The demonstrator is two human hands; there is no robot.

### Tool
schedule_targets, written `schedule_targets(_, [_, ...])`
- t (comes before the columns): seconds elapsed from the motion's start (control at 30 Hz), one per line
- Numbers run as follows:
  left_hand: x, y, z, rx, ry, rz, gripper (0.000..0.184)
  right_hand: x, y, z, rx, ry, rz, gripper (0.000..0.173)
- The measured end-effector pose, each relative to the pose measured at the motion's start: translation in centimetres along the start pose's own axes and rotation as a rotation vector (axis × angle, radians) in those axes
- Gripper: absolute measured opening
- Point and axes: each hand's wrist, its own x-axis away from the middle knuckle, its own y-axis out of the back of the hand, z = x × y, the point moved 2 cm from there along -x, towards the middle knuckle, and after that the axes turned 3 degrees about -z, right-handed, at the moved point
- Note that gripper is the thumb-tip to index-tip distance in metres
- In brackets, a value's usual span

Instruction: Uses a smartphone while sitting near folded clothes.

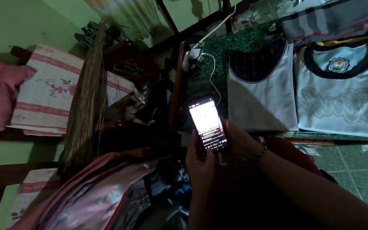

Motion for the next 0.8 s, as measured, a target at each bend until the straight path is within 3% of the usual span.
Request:
schedule_targets(0.3, [-0.01, -0.03, -0.05, -0.009, 0.016, -0.011, 0.06, -0.15, 0.17, -0.18, 0.009, 0.009, 0.005, 0.073])
schedule_targets(0.4, [0.01, 0.0, 0.04, -0.008, 0.009, -0.007, 0.06, -0.01, 0.1, -0.06, 0.06, 0.003, -0.04, 0.058])
schedule_targets(0.5, [0.03, 0.01, 0.05, -0.004, 0.01, -0.01, 0.06, 0.03, -0.01, 0.04, 0.059, -0.006, -0.043, 0.056])
schedule_targets(0.7, [0.07, 0.05, 0.19, 0.013, 0.012, -0.01, 0.06, 0.23, -0.01, 0.19, 0.208, 0.038, -0.034, 0.061])
schedule_targets(0.8, [0.06, 0.07, 0.15, 0.016, 0.008, 0.001, 0.06, 0.13, 0.12, -0.12, 0.058, 0.001, -0.034, 0.066])
